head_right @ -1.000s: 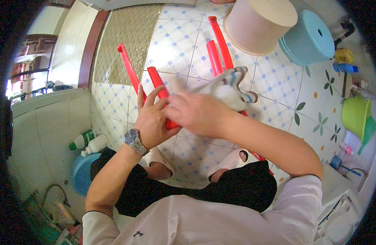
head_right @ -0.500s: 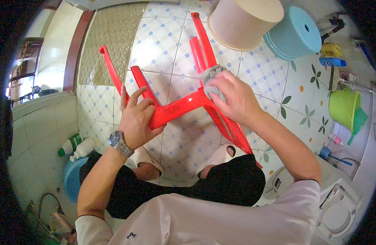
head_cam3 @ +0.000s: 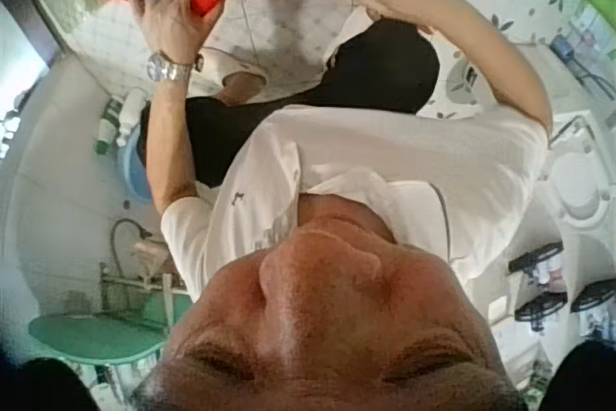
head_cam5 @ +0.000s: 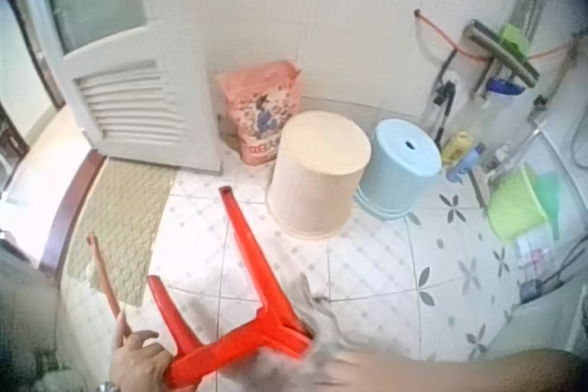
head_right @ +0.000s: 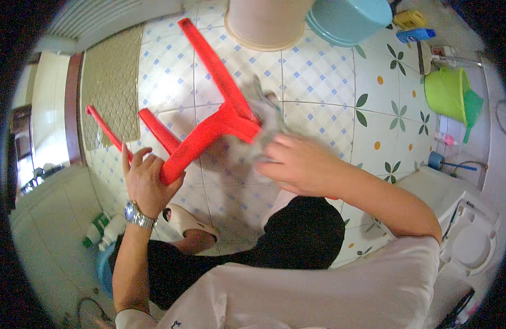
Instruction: The person cleans a plastic stool with a cloth, rotating it by hand while wiping down its legs, underside, and seat.
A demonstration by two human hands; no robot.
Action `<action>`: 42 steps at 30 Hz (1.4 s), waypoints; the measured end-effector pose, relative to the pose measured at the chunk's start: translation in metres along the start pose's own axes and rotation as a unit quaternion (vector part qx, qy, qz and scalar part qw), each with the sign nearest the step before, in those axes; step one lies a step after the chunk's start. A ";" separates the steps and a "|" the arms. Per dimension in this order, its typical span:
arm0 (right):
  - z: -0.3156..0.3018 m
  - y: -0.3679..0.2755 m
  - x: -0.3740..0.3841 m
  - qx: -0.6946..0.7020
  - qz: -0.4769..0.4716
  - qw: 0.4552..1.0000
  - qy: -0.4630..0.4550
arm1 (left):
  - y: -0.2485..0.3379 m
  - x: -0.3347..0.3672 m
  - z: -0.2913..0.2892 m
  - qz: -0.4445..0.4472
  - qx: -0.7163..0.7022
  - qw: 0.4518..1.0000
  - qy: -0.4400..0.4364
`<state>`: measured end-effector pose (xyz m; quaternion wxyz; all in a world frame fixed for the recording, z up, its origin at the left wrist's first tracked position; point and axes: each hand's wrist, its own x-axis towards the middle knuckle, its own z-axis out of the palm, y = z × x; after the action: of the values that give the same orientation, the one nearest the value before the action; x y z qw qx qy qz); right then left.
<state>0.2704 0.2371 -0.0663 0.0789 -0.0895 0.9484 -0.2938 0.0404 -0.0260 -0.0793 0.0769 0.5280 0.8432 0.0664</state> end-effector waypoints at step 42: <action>0.042 0.074 0.005 0.291 0.243 0.838 0.394 | -0.012 0.016 0.040 -0.120 -0.268 0.953 0.068</action>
<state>0.2648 0.2729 -0.1432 -0.2099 0.2937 0.7616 -0.5382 0.0309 -0.0156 -0.1221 0.1655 0.3771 0.8547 0.3161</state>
